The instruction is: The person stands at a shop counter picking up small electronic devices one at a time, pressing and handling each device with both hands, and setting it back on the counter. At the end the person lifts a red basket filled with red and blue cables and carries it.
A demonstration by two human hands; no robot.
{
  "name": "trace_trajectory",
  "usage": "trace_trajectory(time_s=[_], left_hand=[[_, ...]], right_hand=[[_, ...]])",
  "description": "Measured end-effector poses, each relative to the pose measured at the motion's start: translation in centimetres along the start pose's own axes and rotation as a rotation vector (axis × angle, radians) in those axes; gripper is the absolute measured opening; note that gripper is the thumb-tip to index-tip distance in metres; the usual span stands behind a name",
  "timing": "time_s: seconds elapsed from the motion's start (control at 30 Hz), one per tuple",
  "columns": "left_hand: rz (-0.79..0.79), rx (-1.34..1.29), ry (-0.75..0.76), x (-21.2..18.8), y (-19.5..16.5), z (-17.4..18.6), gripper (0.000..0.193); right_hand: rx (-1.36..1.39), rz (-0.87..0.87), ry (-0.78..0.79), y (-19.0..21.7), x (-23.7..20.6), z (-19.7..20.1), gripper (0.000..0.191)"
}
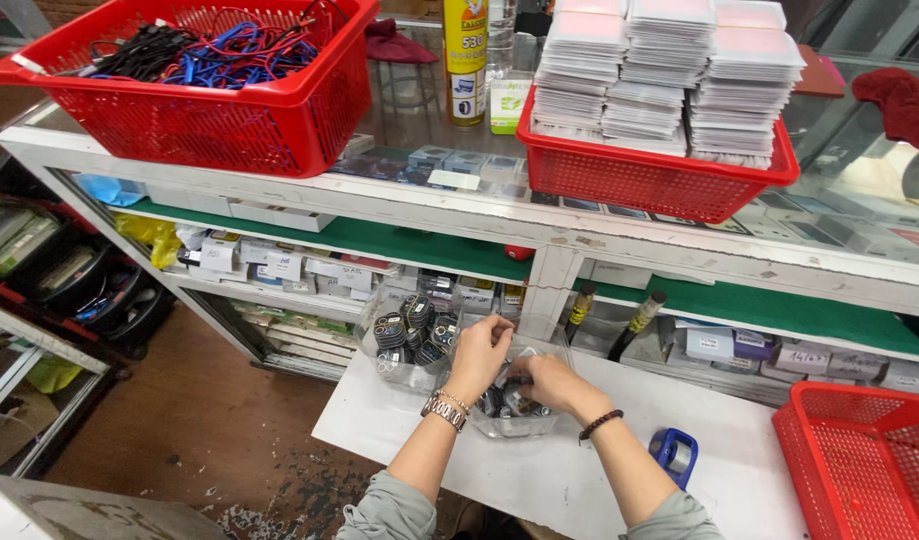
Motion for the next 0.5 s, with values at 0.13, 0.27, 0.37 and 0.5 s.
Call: trace_trajectory(time_s=[0.13,0.27,0.37,0.5], left_hand=[[-0.007,0.058,-0.023,-1.3,0.6,1.5,0.016],[-0.079,0.099,-0.183,-2.9,1.0,3.1,0.02],[-0.039,0.103,-0.238,-3.7,1.7,3.1,0.033],[-0.053,0.192,-0.306,-4.3,1.9,2.6,0.039]], right_hand=[[-0.037,-0.032,0.016,-0.4,1.2,-2.1,0.037],[0.193,-0.186,-0.315,-1.2,-0.8,2.5,0.026],[-0.005,-0.414,-0.591,-2.0,-3.9,6.4,0.037],[0.184,-0.475,-0.433,-3.3,-4.9,5.8,0.064]])
Point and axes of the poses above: each hand's wrist, its own x-axis towards the middle knuckle, its own z-axis out of the back of the hand, y = z × x, the point moved 6 cm from there along x, towards the middle knuckle, and after that the axes turned 1 degree about -x, right-handed, at the moved point
